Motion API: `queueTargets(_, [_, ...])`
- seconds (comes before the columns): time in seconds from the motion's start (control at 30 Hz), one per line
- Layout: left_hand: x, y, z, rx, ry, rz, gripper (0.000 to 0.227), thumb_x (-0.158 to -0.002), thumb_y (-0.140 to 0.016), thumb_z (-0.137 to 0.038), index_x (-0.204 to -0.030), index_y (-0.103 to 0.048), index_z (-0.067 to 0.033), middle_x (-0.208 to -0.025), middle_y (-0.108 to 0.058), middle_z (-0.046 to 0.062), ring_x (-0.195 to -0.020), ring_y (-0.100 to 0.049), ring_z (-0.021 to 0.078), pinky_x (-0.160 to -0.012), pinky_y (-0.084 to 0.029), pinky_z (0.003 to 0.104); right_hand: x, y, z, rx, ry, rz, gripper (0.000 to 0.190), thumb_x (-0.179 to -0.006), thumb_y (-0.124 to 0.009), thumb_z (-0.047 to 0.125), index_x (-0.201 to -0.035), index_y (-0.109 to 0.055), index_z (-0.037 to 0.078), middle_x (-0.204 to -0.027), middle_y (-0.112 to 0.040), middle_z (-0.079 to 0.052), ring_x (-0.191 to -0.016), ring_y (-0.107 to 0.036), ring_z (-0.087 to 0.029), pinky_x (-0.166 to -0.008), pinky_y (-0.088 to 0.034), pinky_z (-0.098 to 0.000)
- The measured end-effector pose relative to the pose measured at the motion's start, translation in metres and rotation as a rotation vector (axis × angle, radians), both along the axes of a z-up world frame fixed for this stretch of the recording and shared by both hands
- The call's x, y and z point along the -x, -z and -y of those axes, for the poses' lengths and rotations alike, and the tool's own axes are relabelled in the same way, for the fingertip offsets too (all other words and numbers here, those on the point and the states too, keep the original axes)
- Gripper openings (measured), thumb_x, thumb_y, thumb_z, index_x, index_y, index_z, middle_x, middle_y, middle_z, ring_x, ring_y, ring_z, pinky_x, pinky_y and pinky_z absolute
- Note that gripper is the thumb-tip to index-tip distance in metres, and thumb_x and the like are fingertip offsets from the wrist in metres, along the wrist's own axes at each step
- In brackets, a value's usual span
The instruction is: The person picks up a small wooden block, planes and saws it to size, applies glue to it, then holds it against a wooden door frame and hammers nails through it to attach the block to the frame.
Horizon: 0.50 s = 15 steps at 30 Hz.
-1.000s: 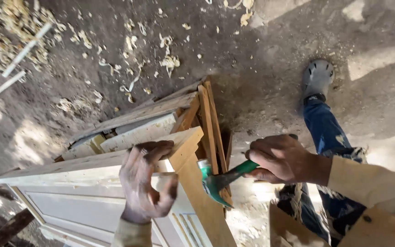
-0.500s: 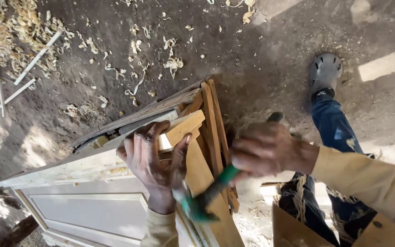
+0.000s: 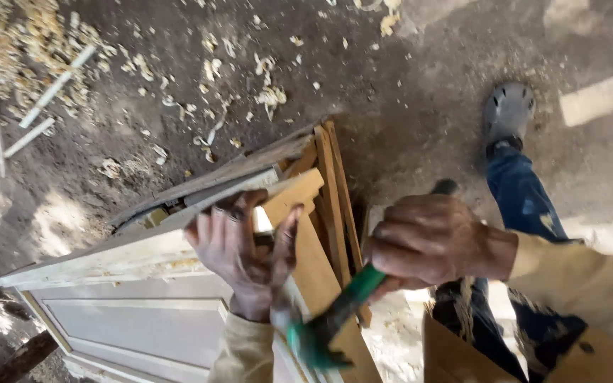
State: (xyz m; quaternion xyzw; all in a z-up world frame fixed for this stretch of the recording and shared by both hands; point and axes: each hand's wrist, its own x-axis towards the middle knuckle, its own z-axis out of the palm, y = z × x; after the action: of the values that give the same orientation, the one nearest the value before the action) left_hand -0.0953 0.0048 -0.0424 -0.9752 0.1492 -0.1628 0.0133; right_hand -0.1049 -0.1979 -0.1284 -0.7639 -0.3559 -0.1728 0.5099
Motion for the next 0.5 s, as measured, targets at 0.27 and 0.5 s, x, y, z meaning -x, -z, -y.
queueTargets(0.27, [-0.004, -0.008, 0.013, 0.06, -0.033, -0.006, 0.048, -0.083, -0.045, -0.052, -0.082, -0.062, -0.0076, -0.071, -0.056, 0.004, -0.061, -0.038, 0.0169, -0.066, -0.026, 0.033, -0.015, -0.004, 0.012, 0.018, 0.097, 0.026, 0.044, -0.089, -0.033, 0.052, -0.061, -0.045, 0.02, -0.045, -0.042, 0.008, -0.033, -0.037, -0.007, -0.027, -0.033, -0.0236])
queueTargets(0.5, [0.0, -0.004, 0.005, 0.032, -0.015, 0.035, 0.042, -0.078, -0.057, -0.052, -0.083, -0.061, -0.0104, -0.071, -0.056, 0.005, -0.06, -0.044, 0.0195, -0.063, -0.026, 0.033, -0.003, 0.017, 0.0, 0.155, 0.021, 0.0, 0.039, -0.087, -0.05, 0.055, -0.081, -0.053, 0.016, -0.076, -0.057, 0.001, -0.055, -0.047, -0.008, -0.046, -0.042, -0.0228])
